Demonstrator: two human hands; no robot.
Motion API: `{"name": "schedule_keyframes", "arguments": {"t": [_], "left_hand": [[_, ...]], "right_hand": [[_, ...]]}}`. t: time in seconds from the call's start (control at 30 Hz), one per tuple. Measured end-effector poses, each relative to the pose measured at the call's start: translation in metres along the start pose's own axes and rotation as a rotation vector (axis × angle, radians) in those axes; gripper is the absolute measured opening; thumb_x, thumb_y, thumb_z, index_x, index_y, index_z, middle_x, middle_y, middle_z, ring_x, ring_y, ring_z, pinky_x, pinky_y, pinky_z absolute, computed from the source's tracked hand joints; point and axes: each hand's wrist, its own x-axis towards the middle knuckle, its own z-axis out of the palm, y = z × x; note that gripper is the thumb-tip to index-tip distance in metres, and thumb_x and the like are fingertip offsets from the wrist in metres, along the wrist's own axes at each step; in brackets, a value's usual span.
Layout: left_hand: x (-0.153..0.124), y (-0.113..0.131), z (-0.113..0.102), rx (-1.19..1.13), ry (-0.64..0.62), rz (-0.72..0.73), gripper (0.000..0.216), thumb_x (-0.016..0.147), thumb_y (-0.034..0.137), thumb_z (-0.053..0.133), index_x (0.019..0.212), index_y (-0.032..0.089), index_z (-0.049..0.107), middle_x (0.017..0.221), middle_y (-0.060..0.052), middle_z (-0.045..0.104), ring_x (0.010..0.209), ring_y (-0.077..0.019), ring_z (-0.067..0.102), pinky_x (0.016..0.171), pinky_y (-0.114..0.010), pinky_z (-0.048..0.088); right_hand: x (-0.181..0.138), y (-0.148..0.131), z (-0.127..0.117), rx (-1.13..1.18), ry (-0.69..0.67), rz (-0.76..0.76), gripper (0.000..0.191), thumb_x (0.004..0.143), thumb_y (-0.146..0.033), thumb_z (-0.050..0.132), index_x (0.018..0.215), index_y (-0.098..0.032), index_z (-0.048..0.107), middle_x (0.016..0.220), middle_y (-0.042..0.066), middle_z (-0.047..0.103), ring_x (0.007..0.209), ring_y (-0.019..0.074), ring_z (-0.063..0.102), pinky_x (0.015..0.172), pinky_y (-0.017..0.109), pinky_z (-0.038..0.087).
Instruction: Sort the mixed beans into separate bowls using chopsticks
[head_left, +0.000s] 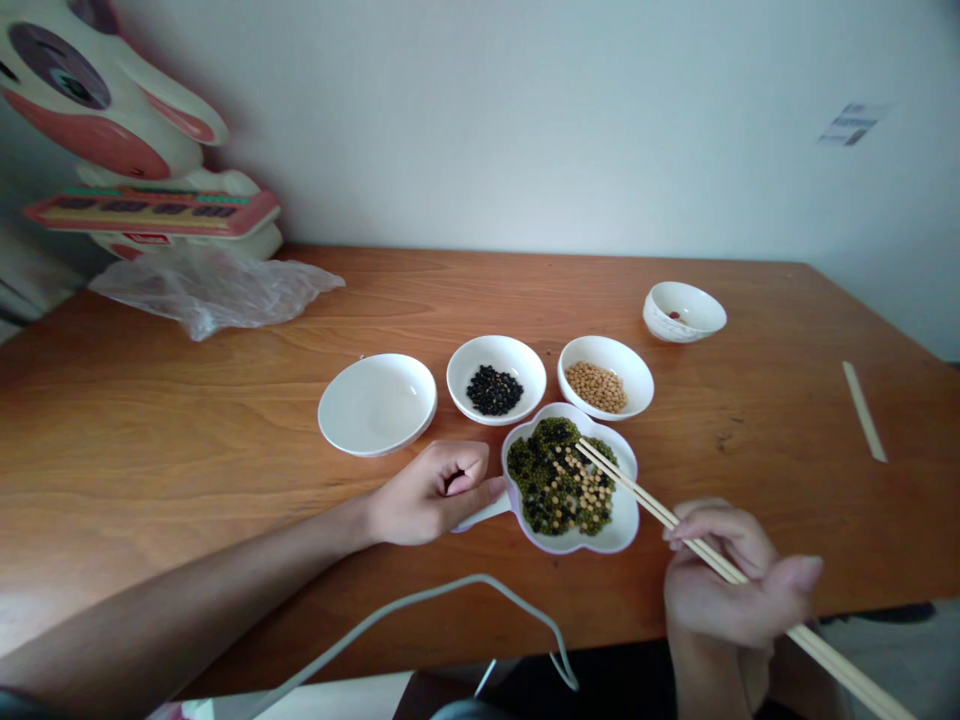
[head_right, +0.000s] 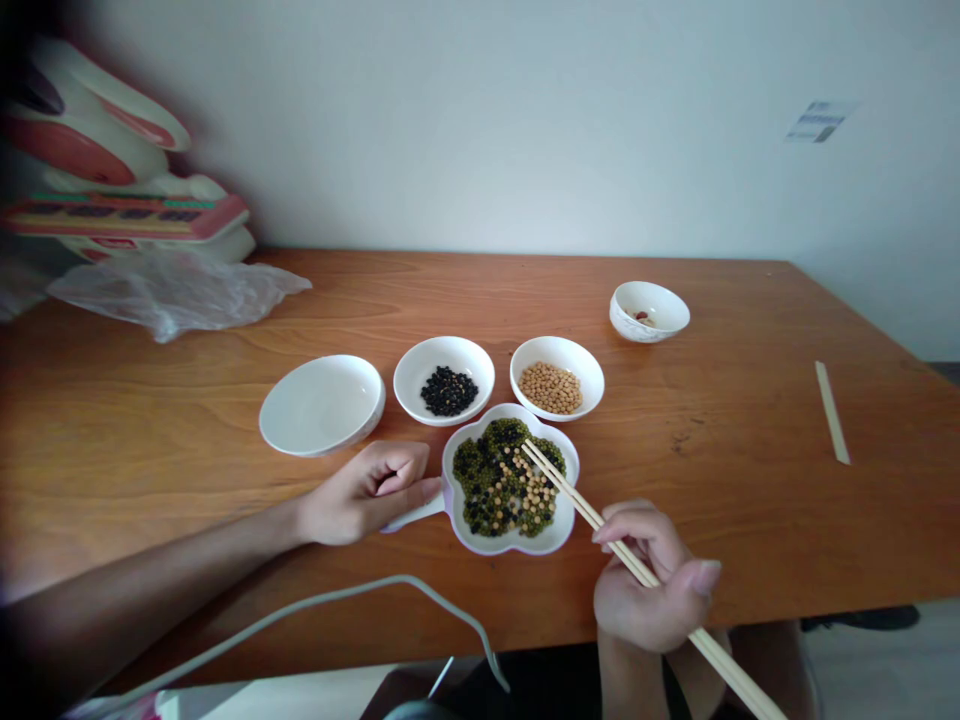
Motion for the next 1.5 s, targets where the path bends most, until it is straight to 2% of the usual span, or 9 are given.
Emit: {"name": "schedule_keyframes", "arguments": {"t": [0.1,0.2,0.3,0.4,0.77,1.13,1.5], "left_hand": [[0.0,0.001,0.0,0.0,0.001,0.001,0.045,0.102,0.024,0.058,0.069,0.022,0.028,0.068,0.006,0.035,0.059,-0.0089,0.031,0.055,-0.026,0.027],[0.0,0.001,0.0,0.013,0.003,-0.002,0.045,0.102,0.025,0.059,0.069,0.021,0.028,0.067,0.006,0.035,0.059,-0.0087,0.031,0.055,-0.025,0.027],[0.0,0.0,0.0,0.023,0.006,0.003,0.046,0.102,0.025,0.059,0.069,0.021,0.027,0.068,0.006,0.035,0.06,-0.0087,0.031,0.056,-0.025,0.028],[0.0,0.0,0.001,0.029,0.011,0.015,0.047,0.101,0.025,0.059,0.068,0.021,0.027,0.067,0.006,0.035,0.06,-0.0088,0.031,0.056,-0.024,0.029],[0.001,0.002,0.0,0.026,-0.009,-0.001,0.046,0.102,0.025,0.059,0.068,0.021,0.028,0.068,0.006,0.035,0.059,-0.0088,0.032,0.055,-0.025,0.029],[0.0,0.001,0.0,0.018,0.002,-0.005,0.045,0.101,0.024,0.06,0.068,0.021,0.029,0.067,0.006,0.036,0.059,-0.0088,0.032,0.054,-0.026,0.027],[0.0,0.0,0.002,0.048,0.013,-0.004,0.046,0.102,0.024,0.059,0.069,0.022,0.027,0.067,0.006,0.034,0.059,-0.0089,0.03,0.054,-0.026,0.026]], "right_hand": [[-0.003,0.001,-0.004,-0.024,0.027,-0.004,0.087,0.094,-0.08,0.02,0.053,-0.021,0.068,0.047,0.005,0.058,0.052,0.0209,0.059,0.051,0.035,0.04],[-0.005,0.001,-0.009,-0.027,0.036,-0.034,0.081,0.094,-0.077,0.026,0.053,-0.021,0.069,0.045,0.005,0.057,0.051,0.0217,0.059,0.051,0.035,0.04],[-0.006,0.0,-0.012,-0.012,0.015,-0.048,0.084,0.095,-0.077,0.023,0.054,-0.02,0.069,0.045,0.005,0.057,0.051,0.0217,0.059,0.051,0.035,0.04],[-0.005,-0.003,-0.013,-0.015,-0.048,-0.02,0.09,0.096,-0.08,0.015,0.056,-0.02,0.07,0.048,0.006,0.059,0.053,0.0218,0.059,0.054,0.036,0.041],[-0.003,-0.005,-0.013,-0.064,-0.123,0.035,0.094,0.092,-0.086,0.013,0.056,-0.019,0.068,0.05,0.006,0.059,0.054,0.022,0.059,0.057,0.037,0.042],[-0.004,-0.001,-0.015,-0.084,-0.096,0.078,0.098,0.086,-0.092,0.013,0.053,-0.018,0.069,0.049,0.007,0.059,0.051,0.0217,0.059,0.053,0.036,0.042],[-0.004,-0.001,-0.012,-0.052,-0.119,0.045,0.096,0.093,-0.085,0.007,0.053,-0.02,0.067,0.046,0.005,0.058,0.048,0.0192,0.056,0.05,0.033,0.041]]}}
